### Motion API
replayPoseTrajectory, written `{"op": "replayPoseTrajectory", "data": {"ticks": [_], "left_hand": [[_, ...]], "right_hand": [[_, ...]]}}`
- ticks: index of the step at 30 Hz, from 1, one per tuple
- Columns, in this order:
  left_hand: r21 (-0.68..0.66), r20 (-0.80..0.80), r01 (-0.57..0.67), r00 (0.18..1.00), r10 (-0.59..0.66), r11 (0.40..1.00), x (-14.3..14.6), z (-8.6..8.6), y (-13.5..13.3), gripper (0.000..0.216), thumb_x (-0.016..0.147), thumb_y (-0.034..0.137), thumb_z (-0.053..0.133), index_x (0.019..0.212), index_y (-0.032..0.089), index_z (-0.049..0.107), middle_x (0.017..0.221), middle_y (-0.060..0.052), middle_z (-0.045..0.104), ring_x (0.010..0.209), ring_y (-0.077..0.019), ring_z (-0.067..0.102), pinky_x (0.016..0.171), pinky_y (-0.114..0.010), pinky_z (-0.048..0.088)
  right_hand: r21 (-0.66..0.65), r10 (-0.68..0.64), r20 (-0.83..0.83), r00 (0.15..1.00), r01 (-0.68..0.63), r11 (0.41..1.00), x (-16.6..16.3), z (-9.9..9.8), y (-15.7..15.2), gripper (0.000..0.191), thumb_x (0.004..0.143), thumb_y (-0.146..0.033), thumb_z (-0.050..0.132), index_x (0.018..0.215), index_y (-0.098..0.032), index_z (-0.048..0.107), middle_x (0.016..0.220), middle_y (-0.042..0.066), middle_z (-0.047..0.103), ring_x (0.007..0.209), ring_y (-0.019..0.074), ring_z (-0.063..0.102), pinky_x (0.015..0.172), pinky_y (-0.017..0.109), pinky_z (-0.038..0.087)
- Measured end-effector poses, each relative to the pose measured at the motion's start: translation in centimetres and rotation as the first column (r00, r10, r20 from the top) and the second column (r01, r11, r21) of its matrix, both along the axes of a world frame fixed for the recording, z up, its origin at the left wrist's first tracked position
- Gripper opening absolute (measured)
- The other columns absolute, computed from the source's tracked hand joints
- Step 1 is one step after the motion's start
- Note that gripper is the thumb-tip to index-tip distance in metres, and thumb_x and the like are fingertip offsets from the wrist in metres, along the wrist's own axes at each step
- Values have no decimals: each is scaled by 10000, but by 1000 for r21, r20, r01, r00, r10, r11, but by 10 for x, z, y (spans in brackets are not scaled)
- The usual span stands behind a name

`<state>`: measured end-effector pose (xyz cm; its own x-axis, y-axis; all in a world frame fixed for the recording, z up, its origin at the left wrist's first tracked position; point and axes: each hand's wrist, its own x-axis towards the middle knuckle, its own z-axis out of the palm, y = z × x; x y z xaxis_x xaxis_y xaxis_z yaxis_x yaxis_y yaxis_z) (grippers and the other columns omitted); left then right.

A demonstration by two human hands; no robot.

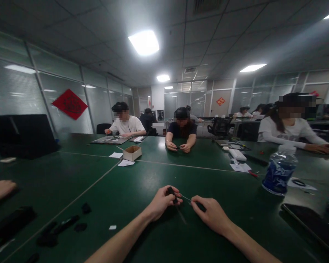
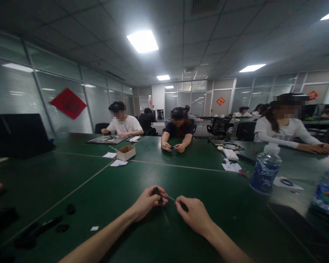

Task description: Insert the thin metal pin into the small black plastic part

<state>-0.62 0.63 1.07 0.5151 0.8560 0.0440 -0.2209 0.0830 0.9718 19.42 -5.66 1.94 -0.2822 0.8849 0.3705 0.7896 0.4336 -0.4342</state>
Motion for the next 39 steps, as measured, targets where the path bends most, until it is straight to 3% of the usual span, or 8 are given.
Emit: {"op": "replayPoseTrajectory", "data": {"ticks": [5, 14, 26, 34, 39], "left_hand": [[-21, 33, -17, 999, 18, 1000, 0, 3, -2, 232, 681, 85, 521, 909, 116, 556, 927, -96, 627, 777, -163, 644, 751, -306, 489], [-53, 64, -30, 997, 34, 998, 2, -2, 1, 318, 518, 73, 416, 794, 100, 571, 713, -80, 632, 625, -152, 602, 634, -288, 458], [-29, 41, -64, 997, 65, 998, 0, -7, 7, 308, 553, 149, 403, 796, 111, 587, 671, -42, 608, 467, -94, 449, 452, -225, 288], [-24, 37, -53, 998, 54, 998, -1, -9, 7, 382, 460, 104, 381, 784, 113, 584, 676, -35, 591, 456, -86, 431, 449, -226, 265], [-19, 60, -28, 998, 29, 999, -1, -10, 8, 360, 489, 103, 388, 788, 98, 588, 673, -41, 589, 472, -91, 457, 464, -231, 296]], "right_hand": [[-15, -12, -1, 1000, 12, 1000, -2, 5, -2, 299, 897, -349, 368, 876, -222, 637, 733, 13, 661, 653, 164, 617, 611, 254, 445], [-3, -20, -38, 999, 20, 1000, -2, 2, -1, 294, 893, -376, 394, 876, -234, 650, 732, 12, 670, 648, 167, 620, 656, 277, 455], [6, -15, -75, 997, 16, 1000, -2, -1, 0, 273, 874, -395, 419, 839, -261, 654, 732, 4, 685, 655, 175, 641, 662, 270, 476], [35, -43, -72, 996, 46, 998, -1, -6, 3, 276, 860, -424, 425, 799, -277, 650, 714, 2, 688, 637, 180, 648, 607, 254, 478], [-25, -24, -52, 998, 23, 999, -1, -3, 2, 310, 871, -422, 376, 836, -263, 639, 732, 10, 682, 668, 181, 646, 623, 259, 474]]}}
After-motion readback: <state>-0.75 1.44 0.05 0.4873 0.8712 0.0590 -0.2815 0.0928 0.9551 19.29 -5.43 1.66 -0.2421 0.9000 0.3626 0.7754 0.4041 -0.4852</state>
